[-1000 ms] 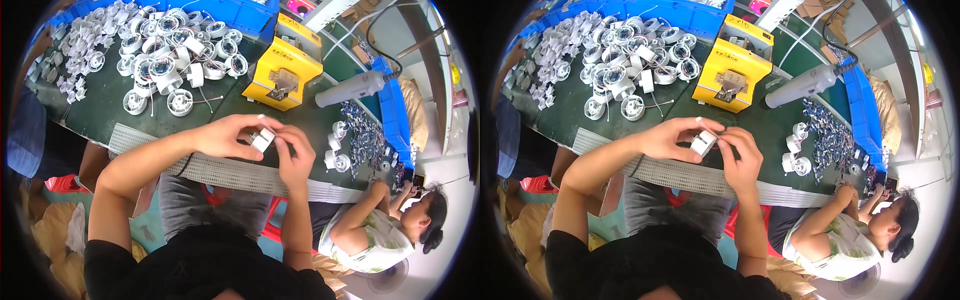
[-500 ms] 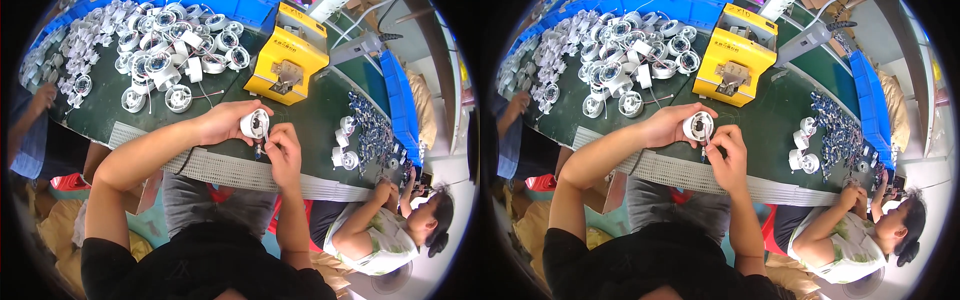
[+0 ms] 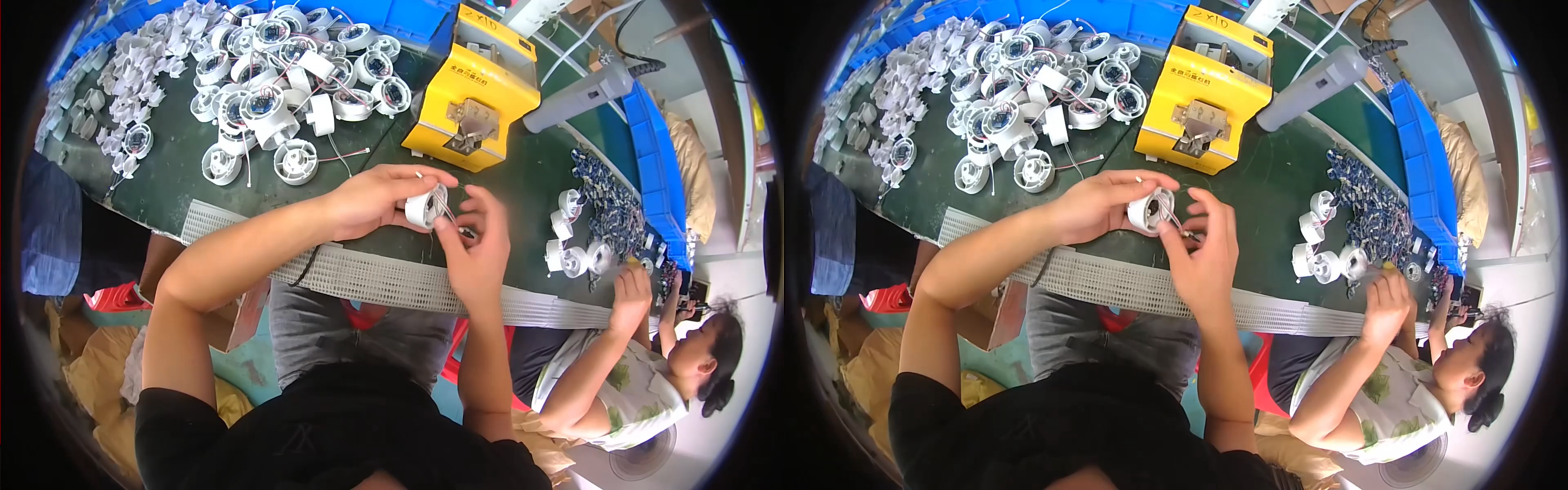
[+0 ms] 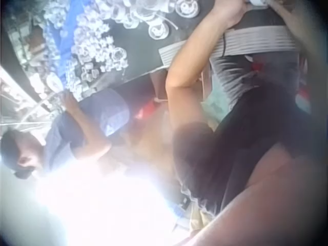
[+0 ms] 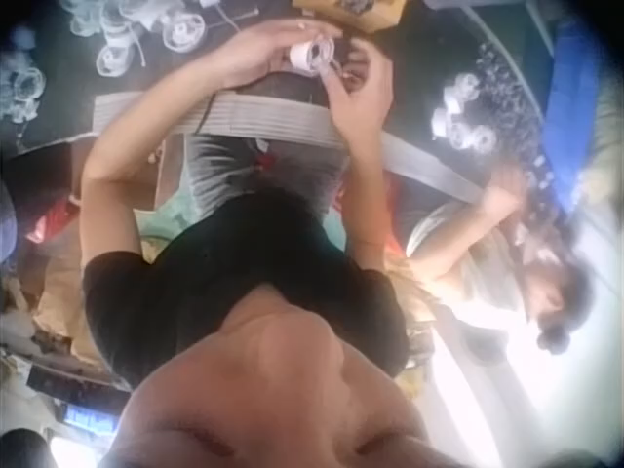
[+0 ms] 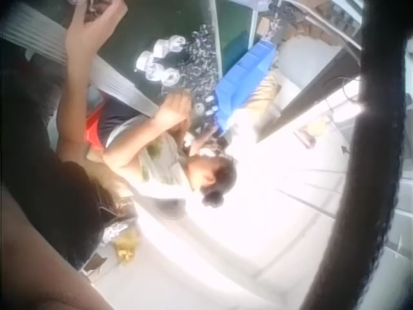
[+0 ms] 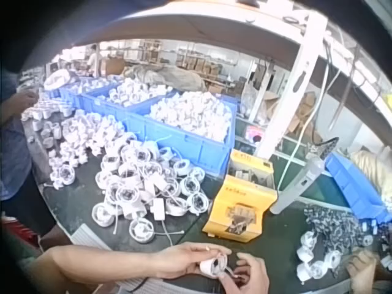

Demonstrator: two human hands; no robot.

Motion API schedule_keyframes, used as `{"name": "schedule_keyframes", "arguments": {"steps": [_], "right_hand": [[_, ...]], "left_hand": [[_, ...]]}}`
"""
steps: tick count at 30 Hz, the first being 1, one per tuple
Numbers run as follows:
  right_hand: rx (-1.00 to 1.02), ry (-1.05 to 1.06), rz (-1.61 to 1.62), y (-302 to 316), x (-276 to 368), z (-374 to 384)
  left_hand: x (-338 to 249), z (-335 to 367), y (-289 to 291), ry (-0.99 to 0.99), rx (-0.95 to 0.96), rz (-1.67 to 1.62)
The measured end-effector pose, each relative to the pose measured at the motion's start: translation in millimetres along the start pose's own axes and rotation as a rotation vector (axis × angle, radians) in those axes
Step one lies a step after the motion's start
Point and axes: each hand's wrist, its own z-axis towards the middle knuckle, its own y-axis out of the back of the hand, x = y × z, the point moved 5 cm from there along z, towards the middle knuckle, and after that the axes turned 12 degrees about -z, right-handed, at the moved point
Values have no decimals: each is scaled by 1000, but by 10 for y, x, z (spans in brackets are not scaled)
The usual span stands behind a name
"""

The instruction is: The person assembles white circular electronic components by routing wires into plastic housings and securing them with an electric screwdriver.

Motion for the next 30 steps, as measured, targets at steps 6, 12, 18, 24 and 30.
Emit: {"name": "schedule_keyframes", "arguments": {"steps": [6, 12, 18, 24, 30], "right_hand": [[-223, 479, -410, 102, 89, -66], [-233, 483, -380, -7, 103, -57], [-322, 563, -515, 43, 225, 7], [93, 20, 267, -27, -1, 67], [-103, -13, 440, -204, 89, 33]], "left_hand": [[-67, -24, 25, -105, -82, -65], [-140, -54, -32, -150, -43, -141], [-124, -72, -50, -178, -79, -131], [-108, -63, -65, -240, 129, -177], [-87, -100, -144, -228, 263, -242]]}}
